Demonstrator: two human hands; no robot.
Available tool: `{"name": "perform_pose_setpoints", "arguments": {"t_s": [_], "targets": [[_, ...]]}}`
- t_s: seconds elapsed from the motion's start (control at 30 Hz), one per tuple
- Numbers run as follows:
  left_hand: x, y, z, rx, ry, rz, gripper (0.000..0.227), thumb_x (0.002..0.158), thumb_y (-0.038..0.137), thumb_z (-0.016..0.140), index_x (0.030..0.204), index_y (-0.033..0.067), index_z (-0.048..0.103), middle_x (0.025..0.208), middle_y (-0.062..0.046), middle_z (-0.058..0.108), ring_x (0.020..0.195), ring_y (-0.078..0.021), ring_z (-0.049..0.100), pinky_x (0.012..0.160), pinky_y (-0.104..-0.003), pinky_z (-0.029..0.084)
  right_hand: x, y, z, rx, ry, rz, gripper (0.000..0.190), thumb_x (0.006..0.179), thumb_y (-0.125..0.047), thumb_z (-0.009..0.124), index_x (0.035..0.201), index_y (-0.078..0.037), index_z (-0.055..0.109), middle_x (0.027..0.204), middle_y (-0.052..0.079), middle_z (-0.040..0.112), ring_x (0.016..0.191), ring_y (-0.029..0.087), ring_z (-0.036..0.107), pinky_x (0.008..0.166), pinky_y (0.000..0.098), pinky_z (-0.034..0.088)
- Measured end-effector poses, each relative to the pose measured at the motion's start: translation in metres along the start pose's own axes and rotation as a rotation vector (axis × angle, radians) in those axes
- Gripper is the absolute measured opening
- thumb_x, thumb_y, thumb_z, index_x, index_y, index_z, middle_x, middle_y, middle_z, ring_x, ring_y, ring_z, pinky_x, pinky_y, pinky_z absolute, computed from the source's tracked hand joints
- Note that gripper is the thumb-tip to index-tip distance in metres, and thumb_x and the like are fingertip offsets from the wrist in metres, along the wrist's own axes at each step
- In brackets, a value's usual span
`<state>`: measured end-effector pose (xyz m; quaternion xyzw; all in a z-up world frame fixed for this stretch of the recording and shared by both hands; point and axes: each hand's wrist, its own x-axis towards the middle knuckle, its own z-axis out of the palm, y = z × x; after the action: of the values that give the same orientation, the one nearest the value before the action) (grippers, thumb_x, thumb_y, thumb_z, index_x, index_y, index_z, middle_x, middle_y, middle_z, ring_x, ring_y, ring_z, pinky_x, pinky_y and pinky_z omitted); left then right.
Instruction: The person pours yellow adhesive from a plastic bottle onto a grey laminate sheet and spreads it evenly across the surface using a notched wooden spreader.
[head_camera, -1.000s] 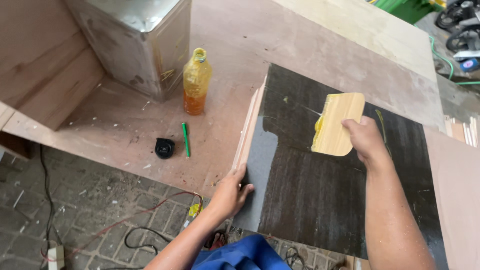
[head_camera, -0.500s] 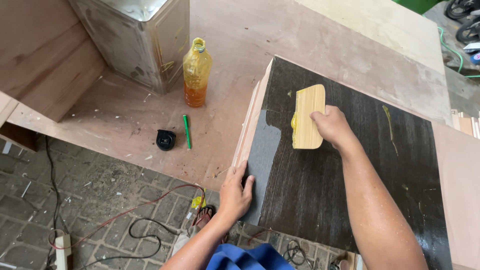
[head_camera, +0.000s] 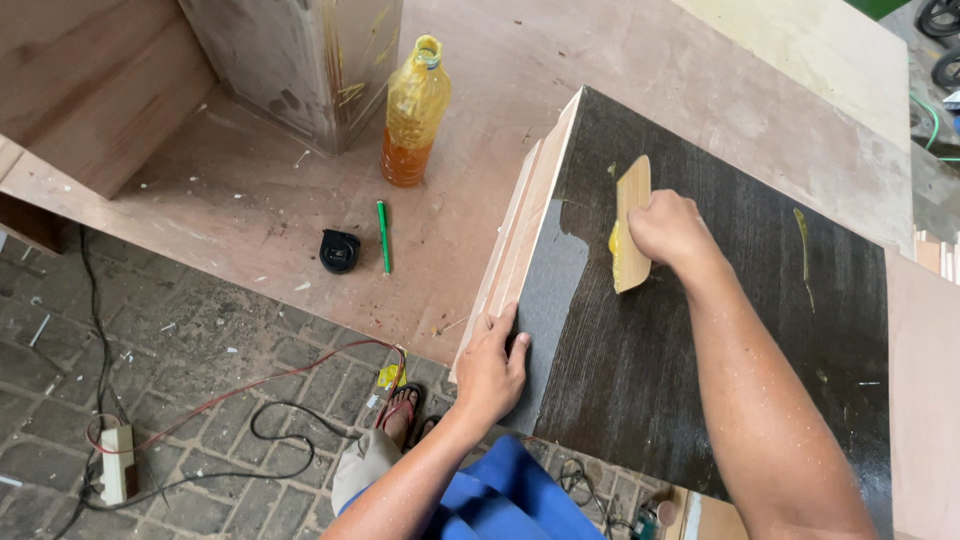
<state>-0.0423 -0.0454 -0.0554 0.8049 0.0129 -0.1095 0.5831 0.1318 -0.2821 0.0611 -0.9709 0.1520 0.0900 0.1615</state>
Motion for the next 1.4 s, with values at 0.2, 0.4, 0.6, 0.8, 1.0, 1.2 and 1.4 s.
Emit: {"name": "perform_pose_setpoints", "arguments": {"t_s": [0.2,0.4,0.6,0.8,1.0,1.2,1.4], "targets": [[-0.003,0.000,0.002,0.004,0.015,0.012,0.051,0.098,0.026,0.059,0.148,0.0171,0.055,0.104,-0.010,0.059,0.088,-0.0402,0.069,0.075,-0.052,0.054,-0.020,-0.051,0.039,-0.179,-0.068,0.003,0.051,0.085,-0.025,0.048,0.108,0.012,0.075,0.106,0.033,0.074,0.109,0.048,0.068,0.094,0.0607,0.050],[0.000,-0.003,-0.002,0.039,-0.019,0.054,0.051,0.099,0.027,0.058,0.148,0.0125,0.054,0.108,-0.013,0.061,0.095,-0.0419,0.070,0.081,-0.052,0.055,0.018,-0.090,0.070,0.184,-0.020,-0.078,0.048,0.077,-0.028,0.056,0.106,0.004,0.075,0.101,0.026,0.073,0.103,0.043,0.070,0.085,0.0564,0.056],[-0.048,-0.036,-0.026,-0.028,-0.063,0.113,0.045,0.094,0.031,0.066,0.137,0.0184,0.064,0.097,-0.004,0.071,0.075,-0.0280,0.067,0.076,-0.041,0.054,-0.040,-0.018,0.019,-0.006,-0.081,0.065,0.055,0.083,-0.027,0.050,0.121,0.008,0.070,0.117,0.033,0.068,0.114,0.048,0.065,0.091,0.0542,0.053],[-0.080,-0.045,-0.014,-0.117,0.028,0.141,0.053,0.091,0.023,0.066,0.142,0.0126,0.060,0.132,-0.009,0.072,0.082,-0.0151,0.064,0.072,-0.029,0.055,-0.044,-0.065,0.102,-0.460,-0.201,-0.206,0.035,0.086,-0.017,0.046,0.095,0.000,0.076,0.100,0.024,0.074,0.097,0.044,0.071,0.076,0.0496,0.055],[-0.079,-0.058,-0.005,-0.117,0.082,0.119,0.051,0.091,0.018,0.066,0.141,0.0146,0.064,0.105,-0.002,0.073,0.080,-0.0096,0.059,0.075,-0.025,0.049,-0.118,-0.079,0.029,0.047,-0.188,-0.268,0.024,0.081,-0.024,0.041,0.082,-0.009,0.060,0.077,0.008,0.062,0.070,0.026,0.062,0.060,0.0414,0.042],[-0.082,-0.050,0.001,-0.218,0.103,0.088,0.052,0.089,0.006,0.067,0.140,0.0134,0.064,0.130,-0.019,0.071,0.097,-0.0341,0.071,0.084,-0.047,0.058,-0.163,-0.034,0.053,-0.298,-0.033,-0.378,0.039,0.090,-0.020,0.047,0.114,-0.012,0.076,0.088,0.024,0.076,0.086,0.048,0.074,0.078,0.0585,0.058],[-0.083,-0.047,0.009,-0.237,0.149,0.084,0.048,0.091,0.005,0.067,0.139,0.0088,0.064,0.115,-0.021,0.072,0.085,-0.0335,0.070,0.072,-0.045,0.057,-0.124,0.006,0.042,-0.245,0.056,-0.350,0.036,0.095,-0.028,0.045,0.108,-0.015,0.077,0.087,0.021,0.076,0.087,0.047,0.074,0.077,0.0581,0.057]]}}
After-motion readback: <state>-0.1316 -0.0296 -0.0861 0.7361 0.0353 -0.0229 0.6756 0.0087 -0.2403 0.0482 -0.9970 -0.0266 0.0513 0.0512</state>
